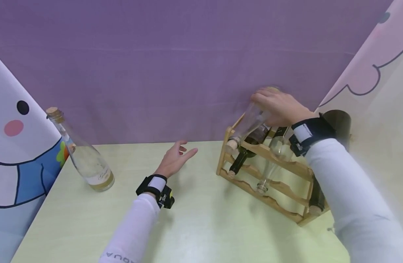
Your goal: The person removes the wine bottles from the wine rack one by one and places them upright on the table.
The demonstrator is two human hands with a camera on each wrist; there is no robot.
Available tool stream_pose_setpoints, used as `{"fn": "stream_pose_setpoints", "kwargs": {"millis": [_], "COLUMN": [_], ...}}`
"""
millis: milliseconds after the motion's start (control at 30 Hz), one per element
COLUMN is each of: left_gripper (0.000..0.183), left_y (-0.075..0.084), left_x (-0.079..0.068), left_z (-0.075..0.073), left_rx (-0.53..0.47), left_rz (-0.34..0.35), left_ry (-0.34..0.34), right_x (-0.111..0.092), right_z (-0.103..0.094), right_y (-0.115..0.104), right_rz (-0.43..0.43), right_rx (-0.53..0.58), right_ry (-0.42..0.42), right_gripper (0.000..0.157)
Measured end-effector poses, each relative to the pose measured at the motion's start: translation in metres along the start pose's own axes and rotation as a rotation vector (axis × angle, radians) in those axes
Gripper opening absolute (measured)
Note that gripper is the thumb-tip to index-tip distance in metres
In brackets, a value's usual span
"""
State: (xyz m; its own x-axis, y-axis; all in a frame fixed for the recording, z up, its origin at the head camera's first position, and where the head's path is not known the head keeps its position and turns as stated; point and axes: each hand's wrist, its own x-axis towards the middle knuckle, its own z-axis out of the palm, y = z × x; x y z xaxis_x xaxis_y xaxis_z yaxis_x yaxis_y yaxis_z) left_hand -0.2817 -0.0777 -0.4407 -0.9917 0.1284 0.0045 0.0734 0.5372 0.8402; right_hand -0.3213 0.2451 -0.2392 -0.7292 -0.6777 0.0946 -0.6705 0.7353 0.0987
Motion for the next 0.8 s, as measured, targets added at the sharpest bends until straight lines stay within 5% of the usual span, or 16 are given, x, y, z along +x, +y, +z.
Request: {"fn": "stream_pose_setpoints", "kwargs": {"millis": [467, 800], "left_gripper": [0.083, 0.087], "left_y": [-0.025, -0.037], "left_x": [-0.01, -0.014], "left_z": [-0.023, -0.027], "left_rx": [0.175, 0.167], "left_rz": [-0.091, -0.126], "left_ry": [-0.014, -0.018], "right_x": [0.04, 0.061], "right_z": [0.002, 0.006], "right_y": [-0.031, -0.056], "right_rz": [-0.061, -0.109], "right_rx": [-0.005, 0.064], "right_ry": [0.018, 0.013], "right_gripper": [0.064, 0.085]}}
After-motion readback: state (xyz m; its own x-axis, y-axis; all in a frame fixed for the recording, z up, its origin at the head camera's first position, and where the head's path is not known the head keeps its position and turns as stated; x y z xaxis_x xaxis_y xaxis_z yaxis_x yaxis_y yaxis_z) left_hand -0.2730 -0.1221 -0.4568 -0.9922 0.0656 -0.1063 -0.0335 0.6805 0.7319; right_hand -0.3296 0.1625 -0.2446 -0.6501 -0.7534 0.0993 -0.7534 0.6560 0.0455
